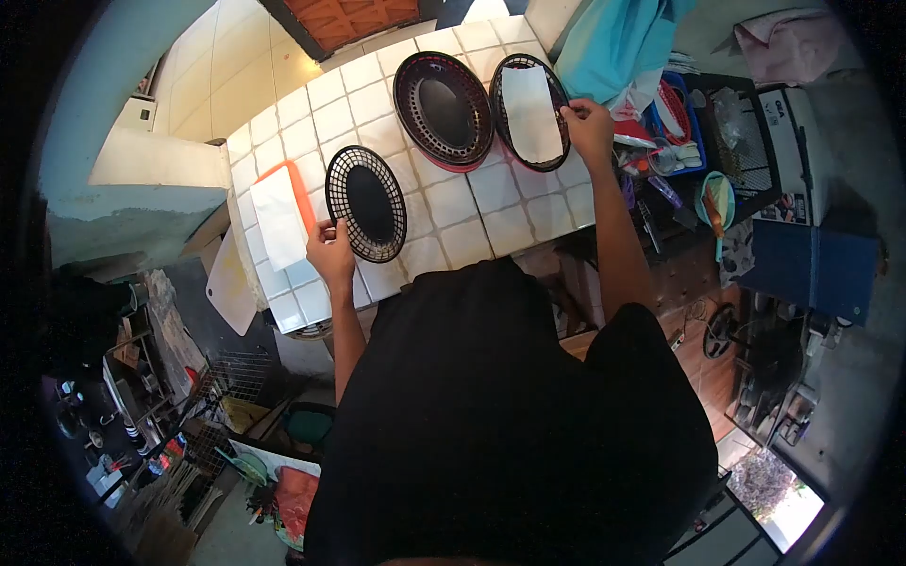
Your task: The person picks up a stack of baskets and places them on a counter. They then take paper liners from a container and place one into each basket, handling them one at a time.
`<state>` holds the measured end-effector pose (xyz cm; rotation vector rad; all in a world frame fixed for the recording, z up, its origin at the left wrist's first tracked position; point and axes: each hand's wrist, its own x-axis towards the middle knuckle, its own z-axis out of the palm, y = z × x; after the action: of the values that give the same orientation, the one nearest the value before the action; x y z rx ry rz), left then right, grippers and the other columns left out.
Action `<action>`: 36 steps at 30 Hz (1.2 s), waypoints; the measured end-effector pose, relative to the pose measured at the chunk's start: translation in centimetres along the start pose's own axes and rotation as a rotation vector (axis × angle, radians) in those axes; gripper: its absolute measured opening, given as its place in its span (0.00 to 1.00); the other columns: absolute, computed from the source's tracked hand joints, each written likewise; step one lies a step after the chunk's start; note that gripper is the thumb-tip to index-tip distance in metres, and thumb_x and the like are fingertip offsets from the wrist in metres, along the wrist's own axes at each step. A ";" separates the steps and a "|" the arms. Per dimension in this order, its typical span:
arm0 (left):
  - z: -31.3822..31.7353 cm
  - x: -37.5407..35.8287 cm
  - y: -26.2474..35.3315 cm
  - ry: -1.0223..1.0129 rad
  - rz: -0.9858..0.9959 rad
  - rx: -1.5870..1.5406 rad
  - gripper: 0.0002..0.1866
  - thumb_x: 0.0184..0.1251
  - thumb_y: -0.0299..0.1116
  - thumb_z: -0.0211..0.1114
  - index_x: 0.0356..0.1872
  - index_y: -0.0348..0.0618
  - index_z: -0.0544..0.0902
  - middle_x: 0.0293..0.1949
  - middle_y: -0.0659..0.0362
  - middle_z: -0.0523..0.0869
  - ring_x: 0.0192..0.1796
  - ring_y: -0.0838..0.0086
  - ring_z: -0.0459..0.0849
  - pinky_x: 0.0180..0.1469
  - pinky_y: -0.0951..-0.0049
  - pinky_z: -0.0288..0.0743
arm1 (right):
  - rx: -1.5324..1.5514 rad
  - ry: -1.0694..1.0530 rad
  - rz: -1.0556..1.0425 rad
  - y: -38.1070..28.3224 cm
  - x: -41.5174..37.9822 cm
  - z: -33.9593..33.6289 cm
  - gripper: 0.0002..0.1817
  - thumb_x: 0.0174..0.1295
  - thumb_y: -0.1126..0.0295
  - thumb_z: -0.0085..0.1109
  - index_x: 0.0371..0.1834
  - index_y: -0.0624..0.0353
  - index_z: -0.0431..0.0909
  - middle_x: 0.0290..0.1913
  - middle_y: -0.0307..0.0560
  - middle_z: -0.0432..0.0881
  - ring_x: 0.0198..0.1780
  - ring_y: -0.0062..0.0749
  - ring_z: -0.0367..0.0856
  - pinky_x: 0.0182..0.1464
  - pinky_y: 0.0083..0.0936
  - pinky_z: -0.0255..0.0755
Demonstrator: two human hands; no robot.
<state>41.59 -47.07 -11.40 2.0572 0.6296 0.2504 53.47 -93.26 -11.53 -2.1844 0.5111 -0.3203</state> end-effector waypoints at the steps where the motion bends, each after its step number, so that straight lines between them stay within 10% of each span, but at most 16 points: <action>1: 0.1 0.1 -0.3 0.002 -0.003 -0.005 0.10 0.67 0.31 0.71 0.37 0.32 0.84 0.23 0.59 0.84 0.24 0.80 0.79 0.29 0.76 0.72 | -0.053 0.018 -0.040 -0.3 0.0 -0.1 0.16 0.58 0.64 0.72 0.44 0.63 0.88 0.33 0.52 0.89 0.35 0.37 0.88 0.40 0.32 0.79; 20: 0.2 0.5 -0.4 -0.020 0.011 -0.006 0.10 0.66 0.31 0.71 0.39 0.33 0.85 0.22 0.59 0.84 0.23 0.78 0.79 0.28 0.74 0.72 | -0.568 -0.022 -0.112 -3.3 -2.3 -0.6 0.19 0.63 0.54 0.66 0.53 0.50 0.85 0.52 0.50 0.82 0.53 0.52 0.83 0.53 0.45 0.78; 26: 0.2 0.4 0.0 -0.003 0.009 -0.032 0.10 0.67 0.31 0.71 0.39 0.33 0.85 0.22 0.59 0.84 0.23 0.78 0.79 0.27 0.75 0.72 | -0.555 0.204 -0.472 -5.9 -2.8 0.3 0.19 0.66 0.55 0.64 0.51 0.56 0.85 0.48 0.53 0.83 0.46 0.51 0.84 0.50 0.43 0.78; 31: 0.9 0.6 -1.4 -0.033 -0.023 -0.056 0.12 0.66 0.34 0.72 0.41 0.33 0.85 0.22 0.55 0.85 0.24 0.76 0.82 0.28 0.73 0.74 | -0.238 -0.211 -0.289 -15.9 -5.2 4.0 0.18 0.56 0.58 0.74 0.44 0.57 0.84 0.27 0.48 0.85 0.34 0.44 0.87 0.39 0.38 0.78; 36: 0.1 0.1 -0.7 -0.065 -0.102 -0.110 0.15 0.66 0.37 0.73 0.44 0.34 0.85 0.25 0.55 0.87 0.26 0.72 0.85 0.31 0.71 0.77 | -0.307 -0.316 -0.167 -14.7 -2.6 6.6 0.17 0.52 0.62 0.74 0.41 0.57 0.82 0.32 0.51 0.88 0.38 0.44 0.90 0.44 0.40 0.82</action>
<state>41.46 -46.81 -12.03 1.9141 0.6641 0.1551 57.40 -79.29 -3.98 -2.5221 0.2109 0.0221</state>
